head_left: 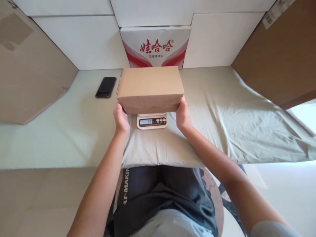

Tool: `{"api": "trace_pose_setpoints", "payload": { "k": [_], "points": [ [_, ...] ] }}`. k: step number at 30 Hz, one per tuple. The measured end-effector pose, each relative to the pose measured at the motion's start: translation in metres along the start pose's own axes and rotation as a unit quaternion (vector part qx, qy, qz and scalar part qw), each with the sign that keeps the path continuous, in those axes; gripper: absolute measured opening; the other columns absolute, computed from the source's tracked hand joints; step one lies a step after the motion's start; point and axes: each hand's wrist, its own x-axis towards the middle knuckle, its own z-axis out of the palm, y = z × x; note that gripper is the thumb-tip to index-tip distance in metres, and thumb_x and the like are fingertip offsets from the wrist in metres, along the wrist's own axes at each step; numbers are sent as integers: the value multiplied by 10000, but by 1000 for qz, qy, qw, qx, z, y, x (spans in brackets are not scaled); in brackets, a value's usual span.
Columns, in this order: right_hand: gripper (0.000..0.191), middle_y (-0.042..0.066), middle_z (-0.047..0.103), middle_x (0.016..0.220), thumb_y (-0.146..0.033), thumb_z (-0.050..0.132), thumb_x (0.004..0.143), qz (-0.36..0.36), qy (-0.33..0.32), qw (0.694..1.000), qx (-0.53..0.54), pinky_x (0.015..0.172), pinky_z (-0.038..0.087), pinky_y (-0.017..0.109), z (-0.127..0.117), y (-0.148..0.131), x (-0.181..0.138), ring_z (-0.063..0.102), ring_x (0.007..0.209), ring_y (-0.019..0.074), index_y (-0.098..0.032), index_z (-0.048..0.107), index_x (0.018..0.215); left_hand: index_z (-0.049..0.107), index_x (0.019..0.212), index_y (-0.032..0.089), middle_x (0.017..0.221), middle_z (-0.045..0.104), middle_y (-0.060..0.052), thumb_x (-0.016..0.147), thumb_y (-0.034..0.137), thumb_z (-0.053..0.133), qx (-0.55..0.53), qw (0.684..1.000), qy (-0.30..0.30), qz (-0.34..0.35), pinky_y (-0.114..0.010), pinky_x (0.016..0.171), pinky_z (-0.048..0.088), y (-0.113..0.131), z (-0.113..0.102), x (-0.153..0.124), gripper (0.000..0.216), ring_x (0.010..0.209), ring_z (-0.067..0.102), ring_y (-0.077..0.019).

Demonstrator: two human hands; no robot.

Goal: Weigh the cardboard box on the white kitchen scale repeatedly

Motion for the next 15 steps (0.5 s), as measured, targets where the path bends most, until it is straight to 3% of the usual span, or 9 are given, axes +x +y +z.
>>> {"api": "trace_pose_setpoints", "payload": {
  "k": [6,10,12,15],
  "points": [
    [705,1,699,1555,-817,401,994,-34,8,999,7,1439,341,510,-2,-9,9,458,1661,326,-392,647,1500,788,1256,225,1450,744,-138,849,953,618,1,999,-29,-18,-489,1310,469,23,5,4,851,1605,503,-375],
    [711,-28,711,1528,-860,429,963,-31,9,999,22,1469,290,492,-4,-15,31,401,1699,331,-378,701,1410,809,1220,258,1434,752,-116,894,928,609,0,996,-77,-44,-517,1354,431,46,5,27,772,1639,462,-376],
    [770,-37,704,1537,-901,413,941,-34,13,999,13,1475,275,481,-3,-12,51,337,1734,319,-377,683,1437,808,1198,274,1441,745,-105,901,930,595,-7,995,-97,-32,-512,1381,394,46,8,47,751,1658,438,-364],
    [878,-39,680,1562,-950,329,925,-52,24,998,-9,1478,262,502,0,8,90,264,1767,304,-365,634,1504,793,1125,238,1436,740,-132,843,978,610,-24,994,-105,-7,-553,1370,400,25,18,82,813,1636,461,-383]
  ]
}}
